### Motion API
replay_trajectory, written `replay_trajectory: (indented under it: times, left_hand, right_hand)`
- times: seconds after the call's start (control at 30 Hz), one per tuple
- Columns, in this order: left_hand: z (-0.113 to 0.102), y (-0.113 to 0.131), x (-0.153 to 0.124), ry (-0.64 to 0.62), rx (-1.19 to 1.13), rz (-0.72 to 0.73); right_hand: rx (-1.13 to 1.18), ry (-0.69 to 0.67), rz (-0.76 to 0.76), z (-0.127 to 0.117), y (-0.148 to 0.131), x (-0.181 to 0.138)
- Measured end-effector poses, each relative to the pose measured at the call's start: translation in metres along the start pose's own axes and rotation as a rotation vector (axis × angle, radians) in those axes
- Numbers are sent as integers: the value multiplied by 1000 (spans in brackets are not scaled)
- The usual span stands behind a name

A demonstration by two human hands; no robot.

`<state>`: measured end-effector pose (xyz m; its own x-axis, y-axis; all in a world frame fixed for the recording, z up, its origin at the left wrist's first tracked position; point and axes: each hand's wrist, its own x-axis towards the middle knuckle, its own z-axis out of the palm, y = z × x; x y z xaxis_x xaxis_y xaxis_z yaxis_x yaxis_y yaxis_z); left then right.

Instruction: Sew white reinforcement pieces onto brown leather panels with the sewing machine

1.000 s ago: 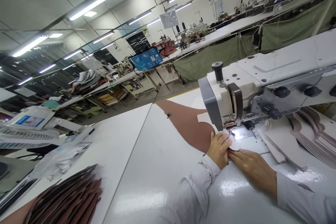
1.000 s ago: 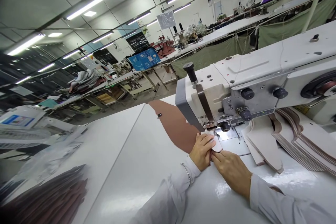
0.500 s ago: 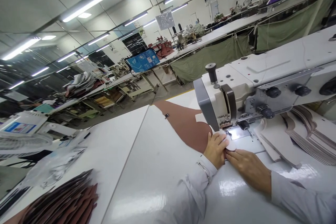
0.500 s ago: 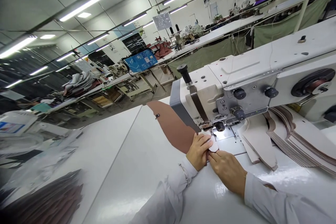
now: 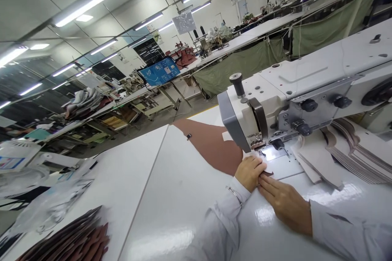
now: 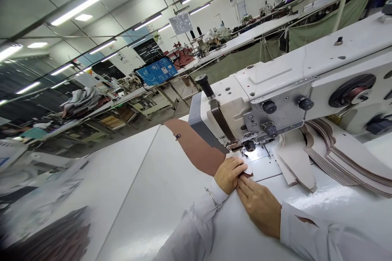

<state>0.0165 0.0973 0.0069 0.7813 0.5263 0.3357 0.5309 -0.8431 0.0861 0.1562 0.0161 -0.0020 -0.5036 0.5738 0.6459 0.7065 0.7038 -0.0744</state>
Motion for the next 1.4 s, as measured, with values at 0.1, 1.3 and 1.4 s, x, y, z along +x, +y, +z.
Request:
replay_trajectory:
  times: [0.1,1.3,1.4]
  left_hand:
    - [1,0,2,-23,26,23]
    - [-20,26,-1,-86,7,-108]
    - [-18,25,0,-78,19,-122]
  right_hand:
    - [-38,1,-6,3,-10,-6]
    - [-162,-155,220,-15,25,-12]
    - [-148,-163,210,-16,28,-11]
